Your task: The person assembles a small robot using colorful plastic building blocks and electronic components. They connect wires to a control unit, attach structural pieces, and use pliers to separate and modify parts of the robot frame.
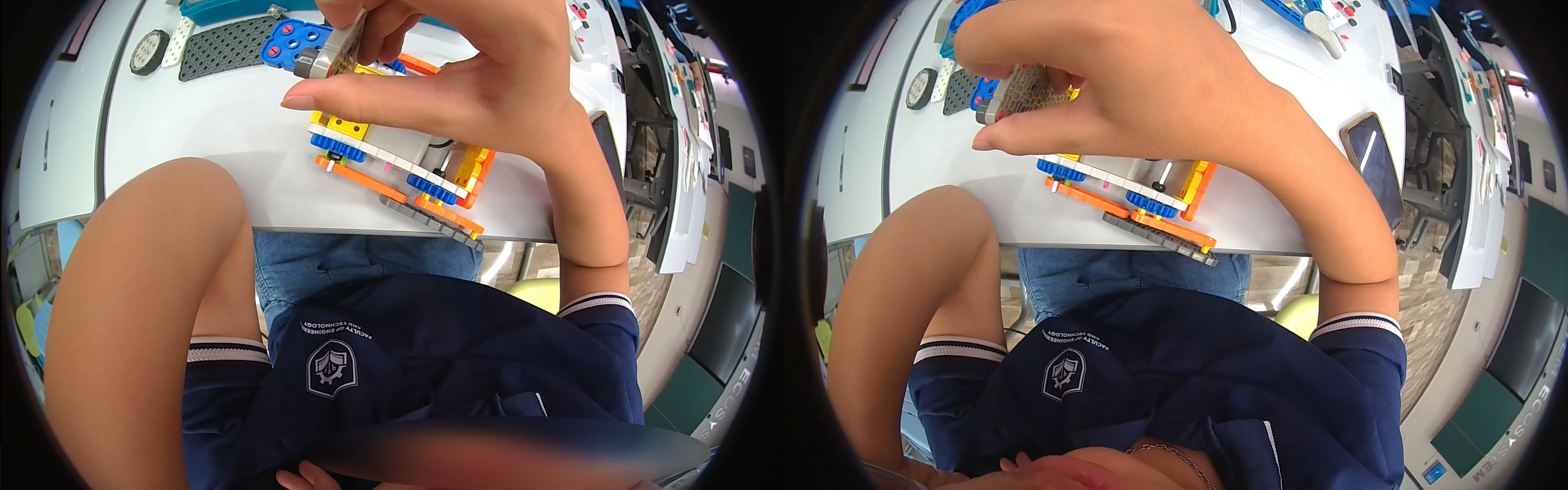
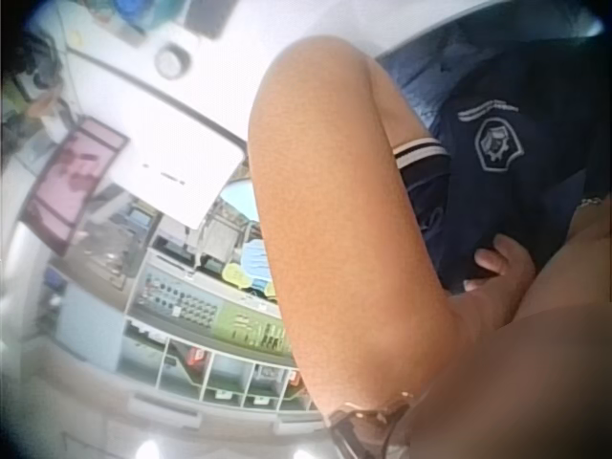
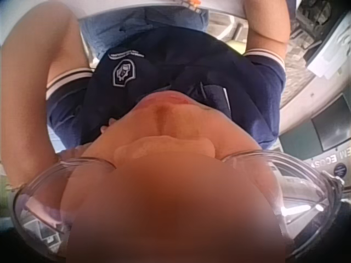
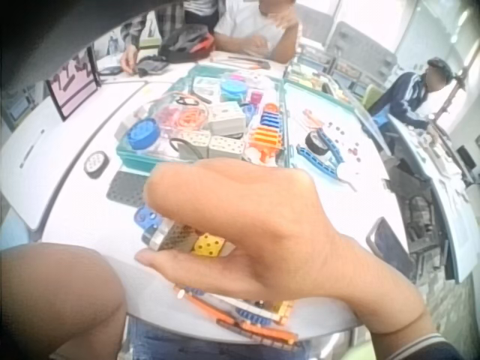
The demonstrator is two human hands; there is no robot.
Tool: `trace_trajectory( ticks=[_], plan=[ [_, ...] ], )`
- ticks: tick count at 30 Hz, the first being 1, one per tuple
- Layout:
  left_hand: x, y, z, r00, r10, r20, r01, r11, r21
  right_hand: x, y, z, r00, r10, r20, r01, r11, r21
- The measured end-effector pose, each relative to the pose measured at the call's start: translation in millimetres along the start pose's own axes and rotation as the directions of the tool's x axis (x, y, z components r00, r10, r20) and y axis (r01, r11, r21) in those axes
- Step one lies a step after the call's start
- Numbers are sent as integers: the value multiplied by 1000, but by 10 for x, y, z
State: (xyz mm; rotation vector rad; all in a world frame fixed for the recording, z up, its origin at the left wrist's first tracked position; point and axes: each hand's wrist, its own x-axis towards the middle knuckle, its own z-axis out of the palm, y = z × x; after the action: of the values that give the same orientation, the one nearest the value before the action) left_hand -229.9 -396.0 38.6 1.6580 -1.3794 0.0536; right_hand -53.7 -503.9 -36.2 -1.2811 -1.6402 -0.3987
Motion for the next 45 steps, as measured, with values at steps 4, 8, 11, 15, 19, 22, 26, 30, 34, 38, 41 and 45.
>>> trace_trajectory(
  ticks=[4, 8, 11, 15, 19, 22, 26, 30, 34, 38, 41, 45],
  plan=[
    [10, -8, -4, 1000, -7, 7, 7, 1000, -4, 12, -7, 4, 1000, -6, -14, 6, 1000, 26],
    [3, -21, -17, 1000, -19, 12, 19, 1000, -14, 20, -7, -24, 997, 29, 70, -31, 999, 29],
    [11, -22, -2, 999, -26, 19, 26, 1000, -13, 26, -19, -27, 998, 20, 64, -22, 999, 30],
    [1, -19, -28, 999, -41, 22, 42, 999, -19, 47, -74, -73, 952, 258, 166, -279, 953, 118],
    [32, -8, -48, 996, -68, 57, 70, 997, -29, 64, -101, -127, 907, 335, 254, -375, 918, 127],
    [102, -2, -67, 987, -114, 118, 120, 992, -45, 48, -75, -102, 810, 521, 270, -579, 785, 221],
    [188, 8, -98, 960, -206, 189, 223, 972, -70, -4, -23, -69, 614, 637, 467, -789, 481, 381],
    [183, -41, -216, 924, -327, 199, 344, 937, -61, -86, 43, -75, 565, 612, 553, -820, 343, 458],
    [8, -373, -545, 875, -474, -97, 483, 854, 192, -171, 74, -90, 617, 580, 532, -779, 354, 518],
    [-374, -963, -794, 854, -242, -460, 485, 691, 537, -223, 57, -48, 646, 613, 455, -748, 389, 537],
    [-664, -1189, -783, 819, -178, -545, 469, 755, 458, -241, 46, -18, 630, 653, 420, -763, 419, 492],
    [-811, -1318, -745, 791, -286, -542, 486, 832, 270, -255, 66, -54, 634, 687, 355, -753, 444, 486]
  ],
)
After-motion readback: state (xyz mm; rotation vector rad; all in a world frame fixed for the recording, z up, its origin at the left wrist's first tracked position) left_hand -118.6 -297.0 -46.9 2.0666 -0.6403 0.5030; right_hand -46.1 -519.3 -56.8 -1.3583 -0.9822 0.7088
